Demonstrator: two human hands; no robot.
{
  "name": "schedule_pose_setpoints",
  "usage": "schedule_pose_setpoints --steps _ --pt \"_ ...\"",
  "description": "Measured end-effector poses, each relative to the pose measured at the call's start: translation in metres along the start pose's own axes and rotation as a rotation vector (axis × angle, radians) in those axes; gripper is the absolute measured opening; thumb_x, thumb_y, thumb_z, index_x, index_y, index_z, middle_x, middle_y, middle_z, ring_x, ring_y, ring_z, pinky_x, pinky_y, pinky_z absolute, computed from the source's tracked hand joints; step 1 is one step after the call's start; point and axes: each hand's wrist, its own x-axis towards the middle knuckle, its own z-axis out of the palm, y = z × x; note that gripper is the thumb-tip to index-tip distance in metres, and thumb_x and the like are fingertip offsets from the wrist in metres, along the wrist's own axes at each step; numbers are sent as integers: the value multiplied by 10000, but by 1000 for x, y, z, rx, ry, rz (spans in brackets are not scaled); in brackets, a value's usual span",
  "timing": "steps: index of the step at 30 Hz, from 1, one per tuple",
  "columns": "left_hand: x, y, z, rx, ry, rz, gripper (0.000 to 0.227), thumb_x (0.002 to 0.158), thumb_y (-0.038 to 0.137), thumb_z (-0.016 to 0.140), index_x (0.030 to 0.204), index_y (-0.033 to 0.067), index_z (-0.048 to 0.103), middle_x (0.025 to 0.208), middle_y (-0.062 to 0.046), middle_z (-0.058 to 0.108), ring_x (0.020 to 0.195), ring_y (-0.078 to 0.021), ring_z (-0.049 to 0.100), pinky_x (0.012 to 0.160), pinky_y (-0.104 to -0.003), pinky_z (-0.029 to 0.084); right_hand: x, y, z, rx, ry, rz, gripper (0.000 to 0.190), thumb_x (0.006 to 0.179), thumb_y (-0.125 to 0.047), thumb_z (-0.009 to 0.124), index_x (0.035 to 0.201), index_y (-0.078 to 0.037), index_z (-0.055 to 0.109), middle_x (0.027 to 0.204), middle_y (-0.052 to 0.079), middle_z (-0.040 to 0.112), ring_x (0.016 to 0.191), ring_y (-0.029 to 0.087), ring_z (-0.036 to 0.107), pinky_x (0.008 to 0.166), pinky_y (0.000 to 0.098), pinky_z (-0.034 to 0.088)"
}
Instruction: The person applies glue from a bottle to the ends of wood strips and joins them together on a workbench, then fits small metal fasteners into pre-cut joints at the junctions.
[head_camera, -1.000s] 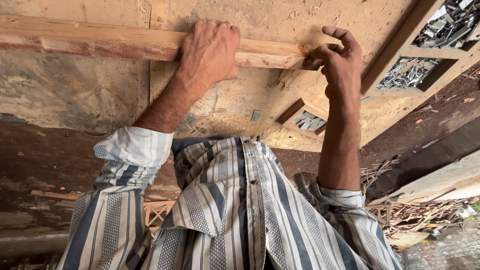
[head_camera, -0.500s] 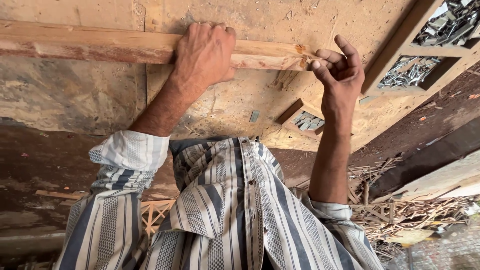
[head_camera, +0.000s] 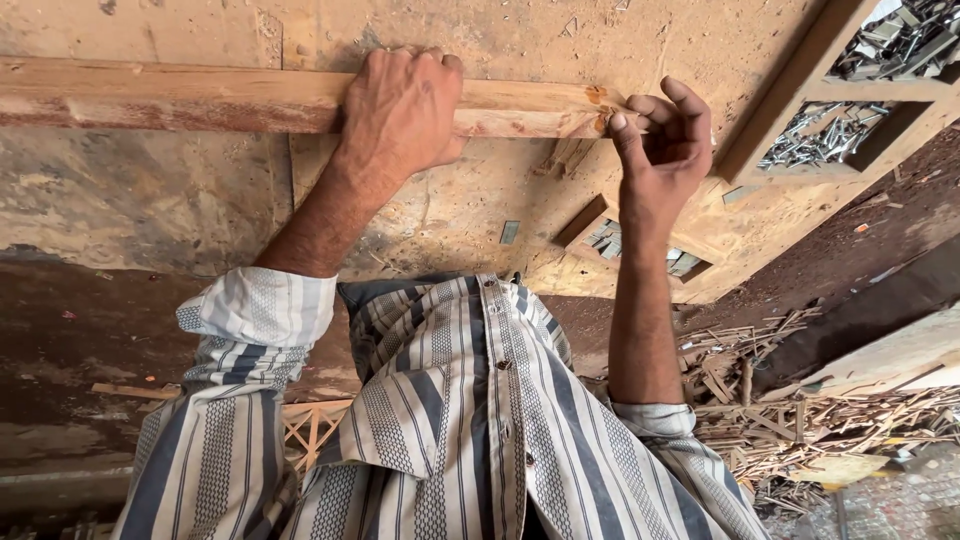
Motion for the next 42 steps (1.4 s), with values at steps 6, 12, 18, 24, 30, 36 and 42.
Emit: schedule_pose_setpoints --steps 6,12,18,24,30,36,42 --pt "-1 2 -3 -14 10 -12 443 802 383 841 949 -10 698 721 -86 602 604 -176 534 617 -404 506 12 -18 -11 198 -38 262 494 956 84 783 1397 36 566 1119 158 755 955 211 761 890 364 688" --pt "-2 1 0 -7 14 -8 456 799 372 842 1005 -11 704 725 -82 617 591 -175 547 590 -389 508 11 -18 -5 55 -67 181 561 934 131 815 1417 33 547 1148 146 739 1013 185 742 938 344 680" --pt "-1 1 -3 -24 -21 -15 415 842 386 822 928 -4 711 716 -88 587 581 -168 529 599 -405 505 7 -7 2 105 18 139 527 944 135 788 1402 26 551 1118 158 744 988 210 759 898 397 710" --pt "0 1 -1 -36 -46 -26 267 891 288 776 927 33 706 662 -40 565 573 -166 518 606 -412 498 1 1 5 184 65 111 514 944 129 775 1393 23 550 1115 161 750 985 217 762 880 417 709" --pt "2 3 -6 39 0 -14 480 767 383 821 1009 -18 719 786 -135 664 609 -192 592 568 -380 525 2 -10 -6 99 -25 139 565 932 69 844 1414 18 554 1187 152 745 1078 219 748 964 372 686" --pt "1 2 -5 28 -66 -31 408 868 334 797 1055 -20 717 809 -122 701 622 -180 619 618 -388 547 4 -16 0 40 -36 149 617 890 35 892 1404 9 551 1179 128 725 1094 205 737 962 341 681" --pt "2 2 -5 -14 -43 -31 477 821 373 818 1033 -42 714 811 -147 692 571 -168 582 557 -372 508 8 -11 11 96 50 191 599 881 53 879 1384 43 554 1098 128 727 1005 208 751 881 391 717"
